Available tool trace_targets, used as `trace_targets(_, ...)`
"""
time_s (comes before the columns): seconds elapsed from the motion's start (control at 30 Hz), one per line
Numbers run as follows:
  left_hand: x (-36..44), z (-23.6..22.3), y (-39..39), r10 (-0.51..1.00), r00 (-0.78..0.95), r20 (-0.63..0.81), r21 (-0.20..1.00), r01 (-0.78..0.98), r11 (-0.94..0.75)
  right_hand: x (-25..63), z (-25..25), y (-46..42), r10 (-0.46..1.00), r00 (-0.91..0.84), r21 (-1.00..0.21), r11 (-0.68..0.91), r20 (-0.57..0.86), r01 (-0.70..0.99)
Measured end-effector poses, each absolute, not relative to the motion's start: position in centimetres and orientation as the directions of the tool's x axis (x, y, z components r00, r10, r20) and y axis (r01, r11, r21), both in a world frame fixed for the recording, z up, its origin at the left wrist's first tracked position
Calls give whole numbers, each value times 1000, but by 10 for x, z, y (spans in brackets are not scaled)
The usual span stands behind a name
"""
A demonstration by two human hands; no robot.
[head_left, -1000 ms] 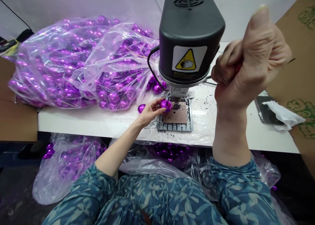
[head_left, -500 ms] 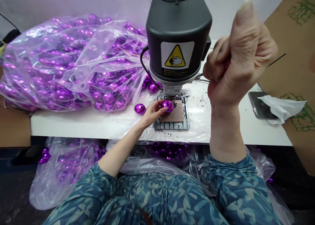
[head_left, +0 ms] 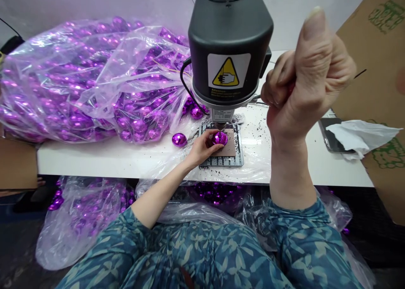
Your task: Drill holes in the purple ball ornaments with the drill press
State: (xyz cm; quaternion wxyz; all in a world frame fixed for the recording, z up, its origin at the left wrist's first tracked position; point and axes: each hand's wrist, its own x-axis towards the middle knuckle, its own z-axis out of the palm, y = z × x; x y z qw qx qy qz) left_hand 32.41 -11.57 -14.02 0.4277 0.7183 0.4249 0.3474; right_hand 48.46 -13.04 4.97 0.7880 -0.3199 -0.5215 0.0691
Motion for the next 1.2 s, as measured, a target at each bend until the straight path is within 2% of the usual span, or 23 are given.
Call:
trace_targets(0.1, 325, -142, -115, 908, 393, 145, 907, 313, -281, 483, 46, -139, 444, 436, -561, 807, 783, 184)
trace_targets(0.33, 325, -142, -115, 913, 382, 144, 913, 304, -271, 480, 23, -156, 388, 466, -528, 821, 795, 217)
trace_targets(0.63, 324, -141, -116, 906, 398, 145, 913, 298, -277, 491, -8, -146, 232, 391, -328, 923, 891, 202)
trace_targets(0.87, 324, -142, -116, 907, 398, 138, 924, 278, -262, 496, -18, -137, 26, 198, -63, 980, 980, 186)
trace_targets(1.03, 325, -142, -116, 905, 398, 148, 924, 271, -270, 499, -29, -135, -52, 118, 33, 987, 992, 158)
trace_targets(1.13, 325, -143, -116, 907, 387, 167, 921, 267, -284, 497, -29, -138, -38, 112, 20, 988, 993, 154)
trace_targets(1.2, 325, -144, -117, 907, 384, 172, 918, 273, -289, 493, -17, -140, 49, 217, -87, 982, 975, 171)
